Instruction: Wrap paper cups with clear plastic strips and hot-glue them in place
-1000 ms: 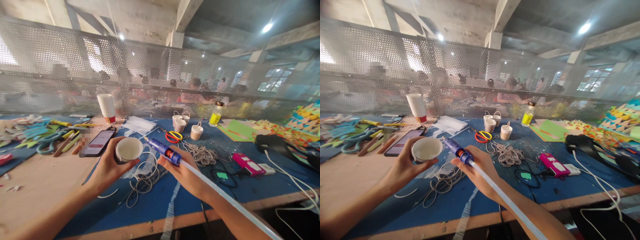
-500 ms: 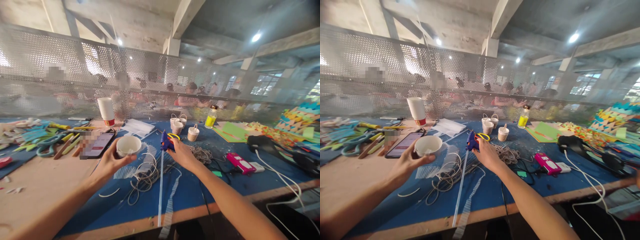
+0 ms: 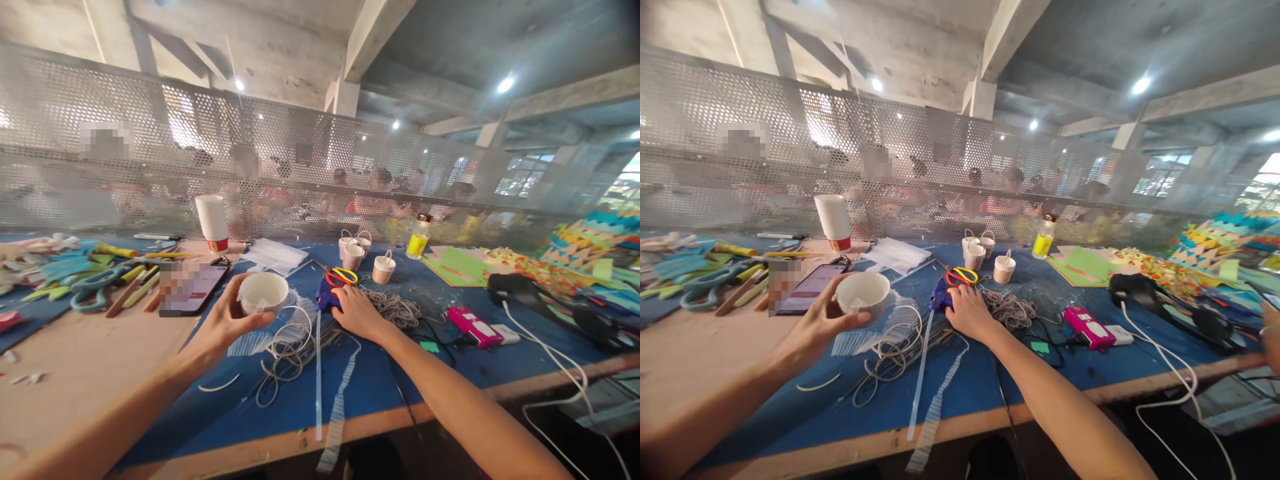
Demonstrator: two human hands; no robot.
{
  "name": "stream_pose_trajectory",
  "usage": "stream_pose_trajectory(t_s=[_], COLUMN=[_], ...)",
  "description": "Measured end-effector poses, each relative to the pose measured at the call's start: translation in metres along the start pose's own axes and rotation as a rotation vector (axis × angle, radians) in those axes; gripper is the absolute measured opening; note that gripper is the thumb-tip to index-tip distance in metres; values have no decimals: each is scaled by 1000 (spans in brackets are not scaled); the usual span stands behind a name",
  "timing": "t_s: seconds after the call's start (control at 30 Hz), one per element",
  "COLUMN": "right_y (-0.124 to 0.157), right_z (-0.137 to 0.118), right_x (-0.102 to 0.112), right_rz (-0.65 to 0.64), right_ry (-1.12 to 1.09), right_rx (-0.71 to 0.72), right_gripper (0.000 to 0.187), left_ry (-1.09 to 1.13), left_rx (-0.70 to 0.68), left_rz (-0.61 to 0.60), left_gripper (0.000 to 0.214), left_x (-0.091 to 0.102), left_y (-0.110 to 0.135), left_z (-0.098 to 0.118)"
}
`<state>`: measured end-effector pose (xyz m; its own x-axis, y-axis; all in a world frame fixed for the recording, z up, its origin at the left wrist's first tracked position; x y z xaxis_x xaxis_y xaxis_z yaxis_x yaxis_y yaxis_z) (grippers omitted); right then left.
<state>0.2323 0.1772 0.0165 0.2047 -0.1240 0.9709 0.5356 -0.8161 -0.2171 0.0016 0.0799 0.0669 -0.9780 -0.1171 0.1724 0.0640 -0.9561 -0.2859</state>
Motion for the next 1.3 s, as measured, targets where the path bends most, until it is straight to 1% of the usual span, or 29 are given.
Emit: stream_pose_trajectory(t_s=[0.13, 0.17, 0.23, 0.3, 0.33, 0.37, 0.4, 0.47, 0.53, 0.6, 0.73, 0.8, 0.9, 1.0, 1.07, 1.13, 1.3], right_y=[-1, -1, 1, 7, 10, 13, 16, 20, 22, 21, 14, 10, 7, 8, 8, 8, 8], right_z=[4, 4, 0, -13, -26, -39, -52, -76, -90, -95, -87, -84, -87, -85, -81, -79, -81], right_x=[1, 4, 19, 42, 52, 60, 64, 68, 68, 62, 48, 45, 42, 42, 41, 38, 36], right_rz=[2, 17, 94, 211, 231, 223, 186, 108, 78, 57, 77, 77, 26, 26, 31, 23, 2], right_ry=[-3, -14, -101, -317, -481, -646, -782, -927, -974, -1013, -1130, -1245, -1422, -1437, -1439, -1486, -1658], right_rx=[-8, -16, -25, 5, 63, 110, 134, 150, 130, 106, 42, 33, 53, 49, 19, -18, -65], right_gripper=[43, 41, 35, 27, 30, 35, 41, 55, 61, 58, 37, 31, 27, 18, 13, 13, 21], left_ry=[-36, -36, -29, -35, -48, -67, -91, -140, -169, -172, -158, -150, -124, -78, -58, -39, -4], left_rx=[-7, -4, 12, 21, 24, 26, 28, 38, 42, 38, 29, 34, 44, 70, 85, 91, 79], left_rz=[14, 17, 20, 23, 24, 25, 27, 27, 29, 33, 43, 47, 38, -18, -49, -63, -87], left_gripper=[71, 71, 74, 77, 79, 79, 79, 78, 75, 73, 69, 69, 67, 67, 67, 67, 66], left_x=[-1, -1, -2, -3, -3, -3, -3, -4, -4, -4, -5, -5, -6, -11, -14, -15, -16], left_y=[1, 2, 2, 3, 4, 5, 5, 7, 8, 9, 9, 10, 9, 9, 8, 7, 5], left_z=[3, 3, 3, 5, 6, 7, 8, 10, 11, 12, 14, 14, 12, 8, 6, 4, 0])
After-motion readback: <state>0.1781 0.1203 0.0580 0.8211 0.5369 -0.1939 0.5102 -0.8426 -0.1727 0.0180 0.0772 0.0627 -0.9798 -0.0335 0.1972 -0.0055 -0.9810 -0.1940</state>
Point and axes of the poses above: each hand's wrist, its own y-axis away from the middle knuckle, its own x-axis out of the back of the hand, z = x × y, the point moved 10 cm from there along -y, towards the middle knuckle, and after that the axes turned 4 degrees about -z, right-handed, at the moved point
